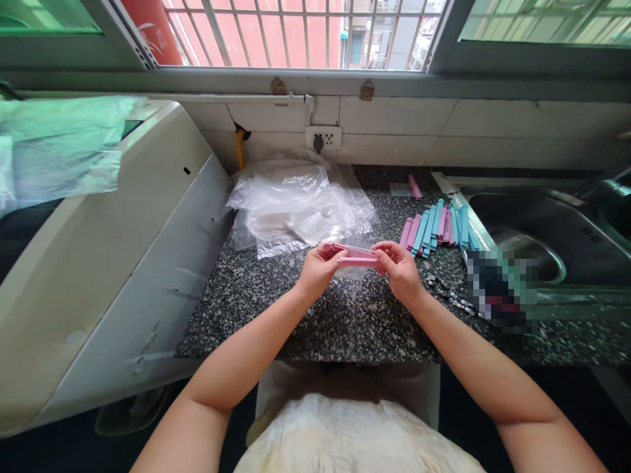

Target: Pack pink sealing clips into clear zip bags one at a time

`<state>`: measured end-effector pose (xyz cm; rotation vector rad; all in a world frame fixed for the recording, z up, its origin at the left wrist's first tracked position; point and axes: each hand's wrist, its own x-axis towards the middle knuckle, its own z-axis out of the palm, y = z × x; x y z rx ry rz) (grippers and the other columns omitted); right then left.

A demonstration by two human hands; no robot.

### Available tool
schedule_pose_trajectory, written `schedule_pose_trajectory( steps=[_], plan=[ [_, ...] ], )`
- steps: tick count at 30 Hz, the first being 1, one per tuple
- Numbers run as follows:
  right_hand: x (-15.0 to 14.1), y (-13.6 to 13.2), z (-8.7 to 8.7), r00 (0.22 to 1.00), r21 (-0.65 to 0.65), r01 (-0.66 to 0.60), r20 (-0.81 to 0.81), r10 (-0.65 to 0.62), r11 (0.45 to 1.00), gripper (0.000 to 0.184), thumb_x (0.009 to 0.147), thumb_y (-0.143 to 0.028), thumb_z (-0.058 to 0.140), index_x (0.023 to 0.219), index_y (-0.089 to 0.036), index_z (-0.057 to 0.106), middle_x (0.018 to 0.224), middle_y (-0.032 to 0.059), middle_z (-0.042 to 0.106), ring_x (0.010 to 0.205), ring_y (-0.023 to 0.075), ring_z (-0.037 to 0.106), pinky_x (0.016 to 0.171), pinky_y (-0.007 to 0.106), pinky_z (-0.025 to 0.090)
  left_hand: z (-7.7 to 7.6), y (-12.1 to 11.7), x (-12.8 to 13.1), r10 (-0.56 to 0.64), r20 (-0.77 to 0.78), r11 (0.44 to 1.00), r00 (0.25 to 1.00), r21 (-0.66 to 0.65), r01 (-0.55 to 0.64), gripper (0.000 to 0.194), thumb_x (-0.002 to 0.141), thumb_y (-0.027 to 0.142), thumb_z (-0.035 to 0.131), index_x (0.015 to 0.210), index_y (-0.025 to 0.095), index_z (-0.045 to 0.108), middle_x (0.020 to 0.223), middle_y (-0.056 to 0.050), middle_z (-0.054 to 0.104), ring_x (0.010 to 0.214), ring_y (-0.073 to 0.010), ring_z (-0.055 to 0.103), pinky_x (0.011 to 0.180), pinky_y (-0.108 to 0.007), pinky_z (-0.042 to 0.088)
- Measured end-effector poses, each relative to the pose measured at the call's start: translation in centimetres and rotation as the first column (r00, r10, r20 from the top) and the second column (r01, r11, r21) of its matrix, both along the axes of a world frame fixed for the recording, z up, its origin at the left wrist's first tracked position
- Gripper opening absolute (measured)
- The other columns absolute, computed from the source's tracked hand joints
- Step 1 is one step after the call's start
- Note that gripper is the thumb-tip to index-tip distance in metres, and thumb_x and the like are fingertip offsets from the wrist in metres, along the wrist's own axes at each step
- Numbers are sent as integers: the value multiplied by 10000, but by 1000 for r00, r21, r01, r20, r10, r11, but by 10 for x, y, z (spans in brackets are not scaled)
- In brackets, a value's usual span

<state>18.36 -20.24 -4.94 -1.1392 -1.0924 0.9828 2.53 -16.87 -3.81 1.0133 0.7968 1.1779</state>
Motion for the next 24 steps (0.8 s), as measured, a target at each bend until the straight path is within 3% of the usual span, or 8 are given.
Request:
schedule_pose_trajectory(
  steps=[8,17,24],
  plan=[
    [0,0,1,1000,-12,22,-3,-22,1000,248,660,-413,677,701,-197,564,547,-56,485,438,61,391,383,193,293,5,-3,0,-18,-34,1000,999,8,18,217,523,331,771,615,157,678,602,-11,645,583,-114,559,588,-238,451],
    [-2,2,1,998,-34,51,-45,-53,998,238,646,-385,682,672,-186,554,512,-64,489,409,55,405,366,184,303,-8,-1,6,-17,54,993,998,-118,23,308,453,346,807,626,141,655,573,10,618,507,-73,516,517,-204,429],
    [-2,4,2,991,-93,54,-118,-65,994,241,596,-361,702,633,-180,548,485,-66,497,387,53,396,346,183,287,-11,-1,6,-50,36,994,998,-99,54,308,519,357,777,695,136,655,633,-14,642,558,-92,549,546,-214,445]
  ],
)
